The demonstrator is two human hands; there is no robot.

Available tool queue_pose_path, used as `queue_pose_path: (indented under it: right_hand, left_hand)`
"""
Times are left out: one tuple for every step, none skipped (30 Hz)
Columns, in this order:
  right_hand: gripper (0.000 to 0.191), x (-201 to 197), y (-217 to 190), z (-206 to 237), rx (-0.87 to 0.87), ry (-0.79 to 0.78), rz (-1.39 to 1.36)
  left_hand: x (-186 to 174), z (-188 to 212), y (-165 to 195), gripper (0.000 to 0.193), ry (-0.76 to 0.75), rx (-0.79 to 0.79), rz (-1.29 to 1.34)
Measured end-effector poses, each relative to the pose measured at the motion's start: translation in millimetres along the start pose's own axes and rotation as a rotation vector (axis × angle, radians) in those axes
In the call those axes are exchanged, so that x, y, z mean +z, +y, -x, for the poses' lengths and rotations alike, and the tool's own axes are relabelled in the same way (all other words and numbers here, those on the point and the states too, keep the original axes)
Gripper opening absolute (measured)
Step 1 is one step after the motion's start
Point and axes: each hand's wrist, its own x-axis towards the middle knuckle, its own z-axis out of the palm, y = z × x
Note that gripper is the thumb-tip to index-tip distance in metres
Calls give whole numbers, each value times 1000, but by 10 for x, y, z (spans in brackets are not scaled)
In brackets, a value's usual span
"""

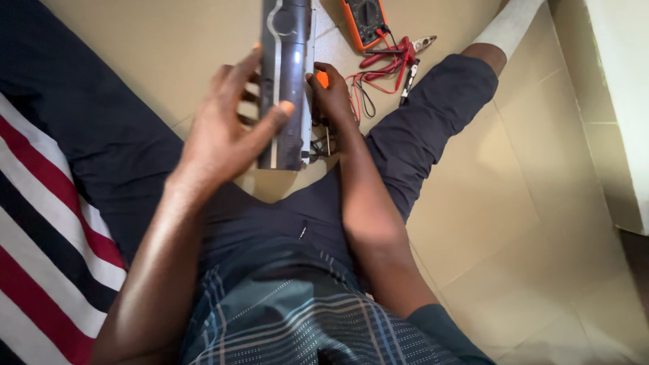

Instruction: The person sits on the floor servicing an opened DVD player. They probe the circuit board with multimeter test leads, reposition the red lead across components, then use an orange-handled screwdriver to work on the board and chassis, and finally lift and reposition the unit's casing.

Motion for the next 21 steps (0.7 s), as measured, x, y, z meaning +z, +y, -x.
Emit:
queue_pose_path:
  right_hand:
    - [34, -7, 17, -8, -262, 112, 56]
    - [29, -17, 30, -19, -526, 218, 115]
    - [24, -37, 44, -30, -791, 319, 177]
    - [23, -64, 60, -22, -789, 367, 180]
    - [24, -103, 36, 32, -790, 414, 183]
    - [26, -146, -21, 101, -795, 459, 184]
    - [30, -203, -100, 194, -614, 333, -15]
    - [34, -274, -181, 324, -429, 196, -203]
    - [38, -320, -282, 460, -241, 50, -381]
    - [38, -332, -392, 602, -226, 18, -416]
    - [38, -345, -505, 740, -211, -11, -451]
    - [38, -357, -637, 833, -195, -38, -487]
    - [35, -373, -776, 889, -370, -35, -427]
    - [34, -376, -903, 937, -540, -36, -364]
    - [34, -383, -1019, 970, -709, -39, -298]
    - [34, -384, -1138, 975, -680, -47, -253]
    - [36, -388, -1256, 956, -655, -53, -207]
    - [38, -410, -1359, 937, -632, -60, -160]
    - [36, -434, -1446, 925, -621, -118, -177]
    - [35, -442, -1512, 920, -608, -180, -193]
    - [35, -432, -1555, 927, -591, -248, -209]
  left_hand:
    - [-3, -3, -58, 75, 17, 20, 57]
    - [-14, 5, -120, 71, 52, 54, 68]
    - [-28, 17, -178, 67, 86, 89, 80]
    - [-25, 22, -226, 63, 121, 125, 90]
    - [-6, 26, -264, 63, 124, 118, 139]
    - [2, 29, -297, 63, 130, 112, 187]
    - [-1, 30, -327, 63, 138, 107, 236]
    - [9, 35, -348, 63, 149, 104, 256]
    - [40, 41, -360, 64, 161, 99, 278]
    - [67, 43, -369, 64, 170, 95, 300]
    - [92, 37, -375, 63, 175, 104, 304]
    - [115, 30, -379, 63, 179, 113, 309]
    - [135, 35, -378, 62, 180, 120, 315]
    - [142, 49, -378, 63, 178, 111, 314]
    - [151, 51, -376, 63, 174, 106, 312]
    - [161, 36, -373, 63, 169, 106, 310]
    - [177, 26, -366, 63, 165, 111, 337]
    - [194, 20, -360, 63, 164, 119, 363]
    - [203, 6, -360, 62, 166, 128, 389]
    - [212, -5, -364, 62, 164, 133, 399]
    - [223, -1, -372, 61, 164, 131, 410]
